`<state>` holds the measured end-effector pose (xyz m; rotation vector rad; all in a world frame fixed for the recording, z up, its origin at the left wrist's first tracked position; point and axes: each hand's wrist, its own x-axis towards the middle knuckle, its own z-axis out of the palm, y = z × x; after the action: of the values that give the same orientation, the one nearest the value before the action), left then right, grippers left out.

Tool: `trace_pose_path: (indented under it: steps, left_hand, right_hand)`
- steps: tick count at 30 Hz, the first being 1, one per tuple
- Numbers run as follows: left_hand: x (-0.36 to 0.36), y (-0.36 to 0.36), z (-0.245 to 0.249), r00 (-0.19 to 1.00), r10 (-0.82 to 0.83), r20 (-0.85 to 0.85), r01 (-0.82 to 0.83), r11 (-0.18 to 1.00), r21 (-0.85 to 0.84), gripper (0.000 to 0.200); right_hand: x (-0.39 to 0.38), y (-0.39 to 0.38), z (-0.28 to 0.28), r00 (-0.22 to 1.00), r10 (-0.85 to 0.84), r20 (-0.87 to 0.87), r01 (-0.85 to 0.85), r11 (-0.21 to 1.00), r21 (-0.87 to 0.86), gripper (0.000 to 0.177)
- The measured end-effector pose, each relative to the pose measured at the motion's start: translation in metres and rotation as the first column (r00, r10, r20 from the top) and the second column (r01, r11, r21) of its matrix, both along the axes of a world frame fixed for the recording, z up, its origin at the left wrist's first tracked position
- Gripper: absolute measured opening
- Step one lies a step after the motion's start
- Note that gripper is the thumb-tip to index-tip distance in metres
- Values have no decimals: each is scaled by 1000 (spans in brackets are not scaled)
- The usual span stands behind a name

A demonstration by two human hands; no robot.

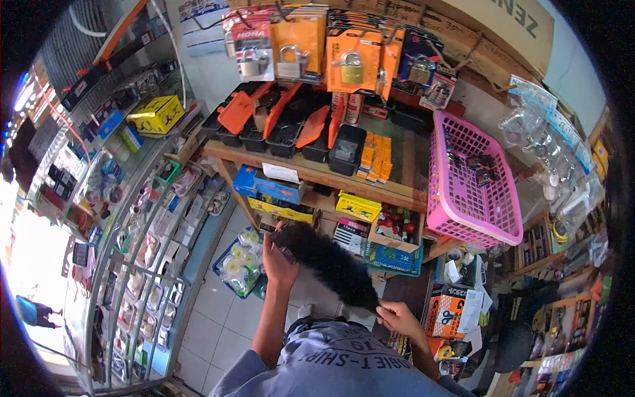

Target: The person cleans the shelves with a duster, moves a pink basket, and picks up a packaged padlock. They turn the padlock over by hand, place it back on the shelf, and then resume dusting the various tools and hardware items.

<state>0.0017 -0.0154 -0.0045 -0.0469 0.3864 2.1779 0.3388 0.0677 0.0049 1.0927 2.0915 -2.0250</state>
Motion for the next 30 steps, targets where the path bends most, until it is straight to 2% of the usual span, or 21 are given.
trace_pose_path:
  steps: [2, 4, 5, 6, 8, 10, 12, 13, 15, 16, 18, 20, 22, 23, 25, 30]
  left_hand:
    - [-3, 3, -2, 1000, 5, -11, -5, 1000, 19, 56]
    - [-5, 8, -1, 989, -88, -120, 115, 965, 237, 54]
    - [-3, 7, 1, 989, -88, -120, 116, 962, 249, 53]
    - [-1, 7, 10, 989, -89, -117, 116, 962, 247, 53]
    - [1, 11, 22, 999, -52, -12, 52, 998, 32, 53]
    - [3, 13, 22, 999, -25, -28, 25, 999, -21, 53]
    - [5, 11, 24, 995, -80, -54, 83, 994, 70, 55]
    - [2, 13, 18, 995, -80, -52, 83, 994, 67, 55]
    - [-1, 10, 9, 986, -152, -62, 162, 954, 251, 55]
    - [0, 8, 11, 988, -146, -55, 155, 957, 246, 55]
    - [2, 7, 21, 995, -99, -29, 100, 994, 37, 56]
    - [1, 7, 17, 994, -98, -51, 100, 994, 34, 57]
    - [0, 6, 8, 990, -139, -37, 143, 936, 321, 58]
    - [-1, 5, 5, 990, -134, -36, 139, 937, 321, 58]
    - [1, 4, 17, 998, -58, 1, 57, 998, 28, 58]
    - [4, 5, 23, 1000, -28, 6, 29, 999, -39, 58]
  right_hand:
    - [-1, -1, 9, 997, 65, -42, -63, 997, 34, 28]
    - [-1, -3, 11, 954, 230, -192, -155, 927, 341, 24]
    - [0, -3, 18, 998, 61, -29, -60, 997, 47, 25]
    - [0, -2, 18, 998, 60, -26, -59, 997, 46, 25]
    - [-1, 0, 18, 997, -57, -58, 59, 997, 42, 25]
    - [-3, -1, 24, 996, -66, -56, 69, 996, 61, 26]
    - [-2, 0, 27, 1000, -4, -20, 3, 998, -57, 28]
    - [-3, 2, 25, 1000, -4, -18, 3, 998, -60, 28]
    - [-3, 3, 20, 994, 31, -100, -24, 997, 75, 25]
    - [-5, 3, 20, 995, 37, -94, -30, 997, 69, 25]
    - [-9, 3, 19, 999, -23, -47, 24, 999, 22, 24]
    - [-10, 2, 17, 997, 12, -74, -7, 998, 68, 25]
    - [-11, 3, 18, 994, 50, -100, -38, 993, 115, 25]
    - [-10, 7, 21, 998, 37, -58, -32, 996, 80, 26]
    - [-11, 9, 28, 1000, 26, -11, -25, 999, 41, 26]
    - [-16, 8, 31, 999, 13, -35, -12, 999, 31, 29]
